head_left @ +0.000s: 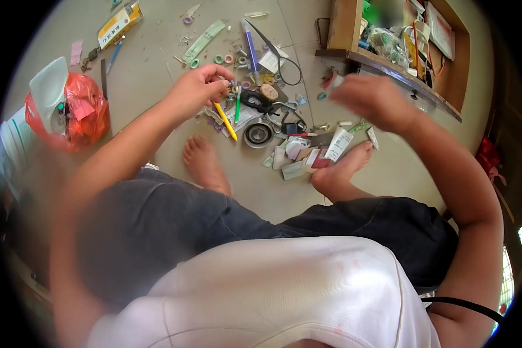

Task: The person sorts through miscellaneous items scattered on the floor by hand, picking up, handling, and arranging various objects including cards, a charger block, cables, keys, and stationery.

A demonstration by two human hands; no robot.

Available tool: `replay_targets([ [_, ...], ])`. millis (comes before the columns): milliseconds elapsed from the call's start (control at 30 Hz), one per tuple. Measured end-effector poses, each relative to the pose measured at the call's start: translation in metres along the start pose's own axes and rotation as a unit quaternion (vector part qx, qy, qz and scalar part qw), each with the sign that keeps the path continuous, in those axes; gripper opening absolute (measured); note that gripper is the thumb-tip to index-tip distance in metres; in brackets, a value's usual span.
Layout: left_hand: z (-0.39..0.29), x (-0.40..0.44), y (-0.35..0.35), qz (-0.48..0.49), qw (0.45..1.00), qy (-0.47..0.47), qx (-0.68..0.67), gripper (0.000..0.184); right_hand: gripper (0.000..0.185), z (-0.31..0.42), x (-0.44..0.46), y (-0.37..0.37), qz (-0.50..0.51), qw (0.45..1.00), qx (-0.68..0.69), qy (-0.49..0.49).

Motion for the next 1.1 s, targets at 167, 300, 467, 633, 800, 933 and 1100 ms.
replay_targets([
  [167,-0.006,-0.001,0.007,0.004,1.000,0.010,0.007,0.025,0.023,-0.009,0.028,0.103,0.146,0.982,-0.117,0.018],
  [300,0.002,-0.002,-0.001,-0.011,1.000,0.006,0.006,0.024,0.031,-0.029,0.055,0.127,0.086,0.982,-0.159,0.056],
  [467,0.000,-0.003,-0.001,-0.015,1.000,-0.002,0.004,0.025,0.019,-0.033,0.078,0.122,0.075,0.971,-0.207,0.089],
  [633,-0.002,-0.004,-0.002,-0.012,1.000,0.001,0.012,0.027,0.014,-0.038,0.079,0.126,0.020,0.981,-0.160,0.104],
  [800,0.006,-0.006,-0.009,-0.031,0.999,0.016,-0.006,0.026,0.011,-0.043,0.063,0.117,0.018,0.983,0.099,0.153],
  [933,0.009,-0.005,-0.008,-0.019,1.000,-0.008,0.011,0.026,0.010,-0.041,0.052,0.139,0.099,0.915,0.354,0.169],
  [1100,0.004,-0.004,-0.006,-0.008,1.000,-0.002,0.015,0.026,0.012,-0.017,0.051,0.138,0.076,0.994,-0.081,0.009],
])
Point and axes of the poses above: each hand's wrist, its own x-axis towards the middle knuckle, its own y-axis out of the palm, z = x × y, the point moved 6 cm from there along x, towards the middle knuckle, and after that the axes turned 6 degrees about -x, right-handed, at the moved point
